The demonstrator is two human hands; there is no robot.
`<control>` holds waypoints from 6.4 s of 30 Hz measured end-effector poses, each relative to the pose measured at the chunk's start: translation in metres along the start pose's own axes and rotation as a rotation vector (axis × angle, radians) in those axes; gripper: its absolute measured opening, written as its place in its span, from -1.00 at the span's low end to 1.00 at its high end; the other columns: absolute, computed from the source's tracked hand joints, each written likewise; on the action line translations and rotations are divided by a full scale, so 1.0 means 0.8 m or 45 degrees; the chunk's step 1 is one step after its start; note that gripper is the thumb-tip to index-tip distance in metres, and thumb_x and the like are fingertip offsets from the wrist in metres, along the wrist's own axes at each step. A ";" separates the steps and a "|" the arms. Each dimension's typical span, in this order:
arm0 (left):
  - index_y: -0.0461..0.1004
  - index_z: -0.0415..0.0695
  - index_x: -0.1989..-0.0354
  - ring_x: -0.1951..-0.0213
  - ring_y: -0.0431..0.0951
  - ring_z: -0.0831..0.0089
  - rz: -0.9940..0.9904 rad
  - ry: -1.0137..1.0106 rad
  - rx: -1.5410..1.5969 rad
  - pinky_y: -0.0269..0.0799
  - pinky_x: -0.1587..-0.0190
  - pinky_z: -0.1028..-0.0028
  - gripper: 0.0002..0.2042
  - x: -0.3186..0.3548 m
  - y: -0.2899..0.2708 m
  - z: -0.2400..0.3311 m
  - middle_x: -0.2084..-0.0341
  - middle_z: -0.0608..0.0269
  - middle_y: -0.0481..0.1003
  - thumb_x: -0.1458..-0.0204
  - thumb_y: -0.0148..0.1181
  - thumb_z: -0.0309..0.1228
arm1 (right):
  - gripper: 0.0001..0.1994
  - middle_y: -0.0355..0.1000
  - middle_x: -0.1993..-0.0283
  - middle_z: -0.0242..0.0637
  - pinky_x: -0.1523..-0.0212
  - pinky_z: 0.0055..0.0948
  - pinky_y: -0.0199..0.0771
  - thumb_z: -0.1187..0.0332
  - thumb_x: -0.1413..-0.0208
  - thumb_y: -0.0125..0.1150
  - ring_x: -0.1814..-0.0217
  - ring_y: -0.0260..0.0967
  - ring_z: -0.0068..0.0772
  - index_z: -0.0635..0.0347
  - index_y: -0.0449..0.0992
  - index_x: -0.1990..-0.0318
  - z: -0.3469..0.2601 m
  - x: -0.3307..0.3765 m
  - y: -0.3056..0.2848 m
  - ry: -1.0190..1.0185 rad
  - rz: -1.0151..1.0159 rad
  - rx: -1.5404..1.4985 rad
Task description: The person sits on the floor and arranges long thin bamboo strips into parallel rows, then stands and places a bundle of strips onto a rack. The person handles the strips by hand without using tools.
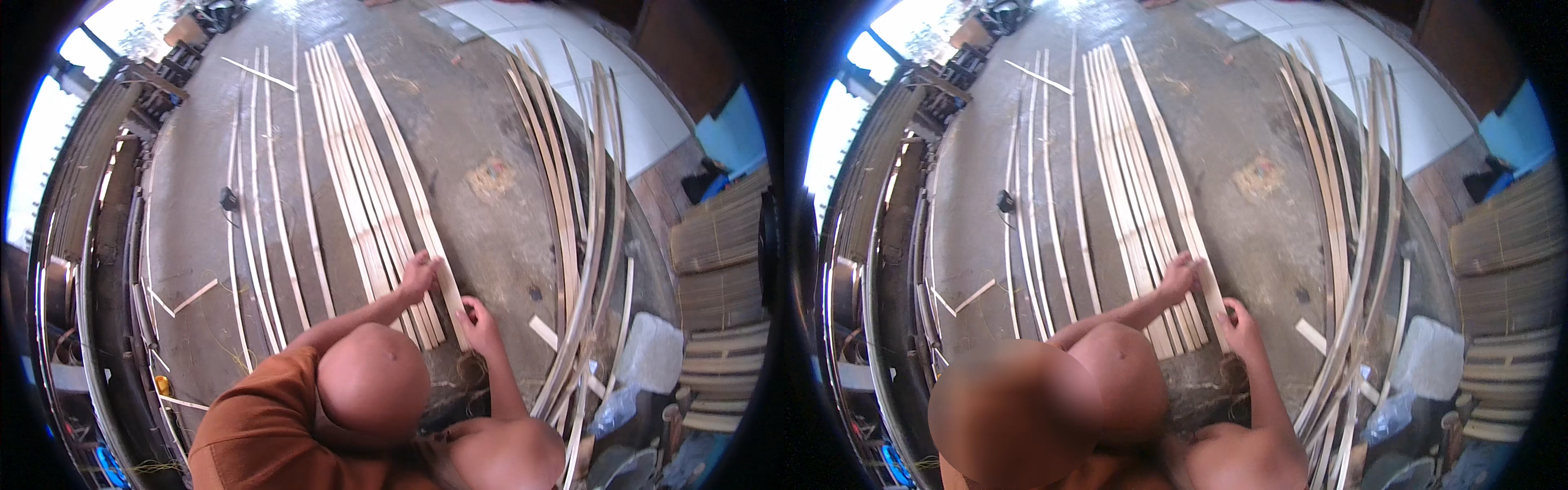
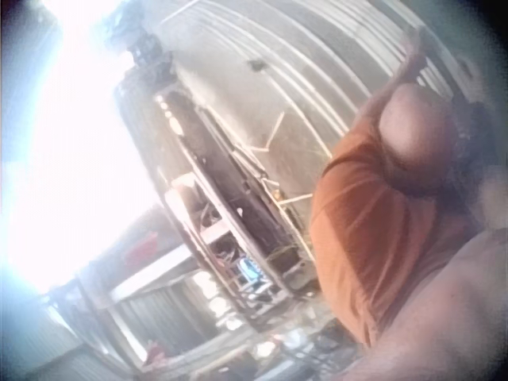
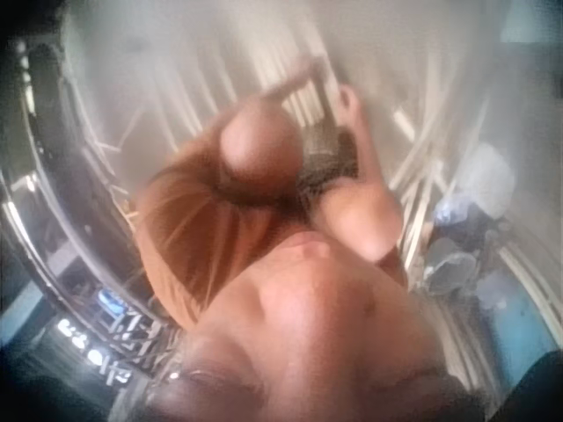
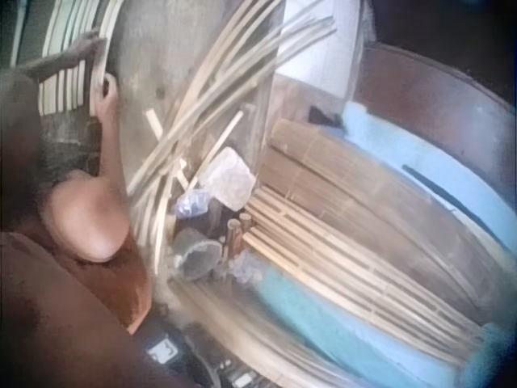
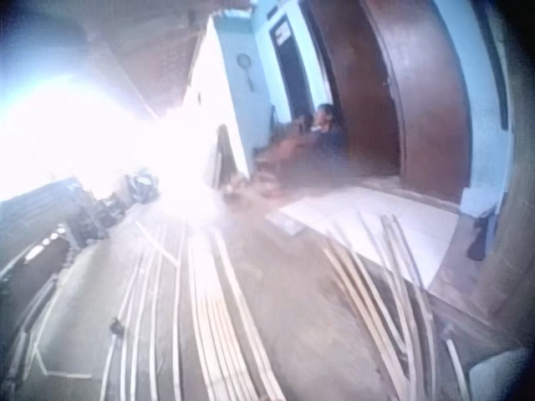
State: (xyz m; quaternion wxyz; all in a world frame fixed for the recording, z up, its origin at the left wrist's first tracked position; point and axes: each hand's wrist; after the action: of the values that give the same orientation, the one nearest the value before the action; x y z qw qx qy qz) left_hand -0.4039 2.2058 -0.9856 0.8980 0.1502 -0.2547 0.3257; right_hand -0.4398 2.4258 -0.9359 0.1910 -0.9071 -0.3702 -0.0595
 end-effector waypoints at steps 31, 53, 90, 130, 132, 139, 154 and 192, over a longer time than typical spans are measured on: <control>0.30 -0.22 -0.25 -0.08 0.58 0.32 -0.366 -0.246 0.310 0.49 -0.20 0.33 -0.56 -0.100 -0.025 0.166 0.01 0.15 0.58 -0.39 0.00 -0.14 | -0.48 0.55 -0.07 0.03 -0.14 -0.18 0.44 0.15 -0.15 0.32 -0.12 0.50 -0.07 0.27 0.48 -0.19 -0.077 0.159 -0.117 0.306 -0.512 0.069; 0.17 -0.03 -0.25 -0.13 0.55 0.08 -0.448 -0.013 0.600 0.45 -0.21 -0.07 -0.60 0.282 -0.091 0.732 -0.05 -0.06 0.54 -0.31 0.14 -0.35 | -0.62 0.65 0.15 -0.14 0.10 -0.33 0.52 0.24 -0.21 0.29 0.17 0.52 -0.45 0.19 0.61 -0.13 -0.639 0.101 -0.383 0.730 -0.879 0.284; 0.19 -0.04 -0.18 -0.11 0.54 0.01 1.744 1.188 1.596 0.57 -0.16 0.01 -0.74 0.374 -0.405 1.295 -0.09 -0.17 0.47 -0.38 -0.04 -0.44 | -0.60 0.51 -0.09 -0.05 -0.10 -0.22 0.51 0.40 -0.19 0.28 -0.12 0.49 -0.08 0.23 0.48 -0.18 -1.479 -0.622 -0.077 -1.001 -0.556 0.567; 0.13 0.18 -0.36 -0.14 0.51 0.10 1.866 1.074 2.129 0.48 -0.20 -0.03 -0.62 -0.033 -1.236 1.547 -0.07 0.04 0.47 -0.42 -0.10 -0.37 | -0.45 0.04 -0.53 -0.02 -0.46 0.08 -0.05 0.02 -0.23 0.23 -0.50 -0.06 0.16 -0.09 0.41 -0.34 -1.912 -1.060 1.035 -1.901 -1.219 0.945; 0.15 0.15 -0.36 -0.12 0.53 0.13 1.809 1.252 2.021 0.51 -0.18 -0.01 -0.60 -0.036 -1.275 1.613 -0.04 0.04 0.49 -0.39 -0.03 -0.38 | -0.55 0.38 -0.29 -0.11 -0.44 0.12 -0.05 -0.03 -0.25 0.19 -0.35 0.24 -0.06 -0.01 0.54 -0.16 -1.951 -1.081 1.086 -1.932 -1.405 0.940; -0.09 0.06 -0.49 -0.06 0.58 0.18 1.960 1.420 1.664 0.58 -0.11 0.13 -0.44 -0.003 -1.441 1.773 -0.03 0.00 0.51 -0.39 -0.02 -0.40 | -0.77 0.57 0.27 -0.19 0.27 -0.28 0.52 0.21 -0.23 0.31 0.28 0.52 -0.05 0.12 0.62 0.08 -2.075 -1.126 1.240 -1.736 -1.894 0.221; -0.19 -0.12 -0.55 -0.13 0.49 0.26 2.267 1.159 1.596 0.42 -0.22 0.20 -0.28 0.021 -1.795 1.757 -0.24 -0.05 0.34 -0.35 0.08 -0.30 | -0.75 0.59 0.26 -0.16 0.15 -0.16 0.49 0.09 -0.19 0.30 0.14 0.54 -0.03 0.01 0.72 0.19 -2.338 -0.980 1.745 -2.461 -1.741 0.499; 0.60 -0.18 0.08 0.10 0.63 -0.03 1.865 -0.060 -0.467 0.49 0.02 0.18 -0.76 -0.231 -2.381 1.951 0.25 -0.13 0.63 -0.22 0.20 -0.30 | -0.75 0.57 0.25 -0.09 0.15 -0.24 0.51 0.24 -0.25 0.18 0.21 0.54 -0.13 0.25 0.59 0.15 -2.279 -1.449 1.969 -0.822 -2.132 0.430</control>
State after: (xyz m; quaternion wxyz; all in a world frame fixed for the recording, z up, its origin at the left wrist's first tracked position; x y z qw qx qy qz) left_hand 0.1735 0.0174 0.0019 0.4570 -0.2025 -0.3586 0.7884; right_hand -0.1179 -0.0668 -0.0243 0.1029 -0.2746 -0.9467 0.1332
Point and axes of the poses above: each hand's wrist, its own x-axis away from the middle knuckle, its own y-axis out of the palm, z = x × y
